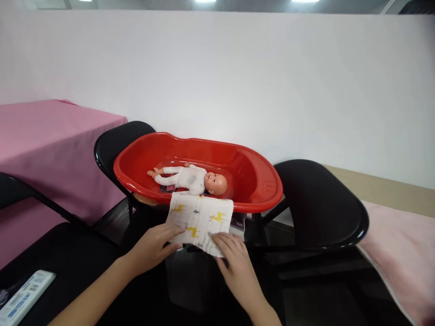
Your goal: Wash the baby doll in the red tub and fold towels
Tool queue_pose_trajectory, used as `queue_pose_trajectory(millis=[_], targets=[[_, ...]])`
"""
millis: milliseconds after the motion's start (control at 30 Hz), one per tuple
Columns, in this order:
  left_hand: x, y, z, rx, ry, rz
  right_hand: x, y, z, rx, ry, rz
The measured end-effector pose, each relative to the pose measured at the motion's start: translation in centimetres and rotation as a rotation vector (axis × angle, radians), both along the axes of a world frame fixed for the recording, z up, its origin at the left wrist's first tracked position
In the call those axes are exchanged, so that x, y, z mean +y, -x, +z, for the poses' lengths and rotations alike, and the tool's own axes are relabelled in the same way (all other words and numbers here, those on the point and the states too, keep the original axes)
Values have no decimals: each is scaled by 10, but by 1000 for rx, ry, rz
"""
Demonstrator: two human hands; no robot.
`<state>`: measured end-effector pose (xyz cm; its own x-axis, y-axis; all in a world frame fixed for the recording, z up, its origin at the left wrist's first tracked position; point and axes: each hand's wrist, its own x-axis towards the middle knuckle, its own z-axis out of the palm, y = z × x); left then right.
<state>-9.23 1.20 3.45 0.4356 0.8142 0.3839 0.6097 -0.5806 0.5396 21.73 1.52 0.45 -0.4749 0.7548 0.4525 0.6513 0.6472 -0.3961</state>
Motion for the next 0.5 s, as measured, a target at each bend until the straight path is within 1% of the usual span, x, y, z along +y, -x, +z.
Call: queue_pose_trajectory(millis=[67,133,200,233,300,367,433,500], targets=[[6,-3,1,35,-117,29,0,5,0,-21,56,-14],[19,-8,4,57,-240,89,7,11,5,14,70,-31],[40,-16,9,102,-312,156,23,18,17,32,36,-53],[52,-22,12,136,-322,174,34,22,25,13,1,-59],[77,-34,20,222,-294,158,59,32,42,-77,-75,-66],[100,-47,30,302,-216,88,85,43,60,-202,-103,-85],[118,-56,38,376,-117,21,107,52,74,-337,-59,-94],[130,-61,43,482,-7,1,124,56,82,-471,12,-70]])
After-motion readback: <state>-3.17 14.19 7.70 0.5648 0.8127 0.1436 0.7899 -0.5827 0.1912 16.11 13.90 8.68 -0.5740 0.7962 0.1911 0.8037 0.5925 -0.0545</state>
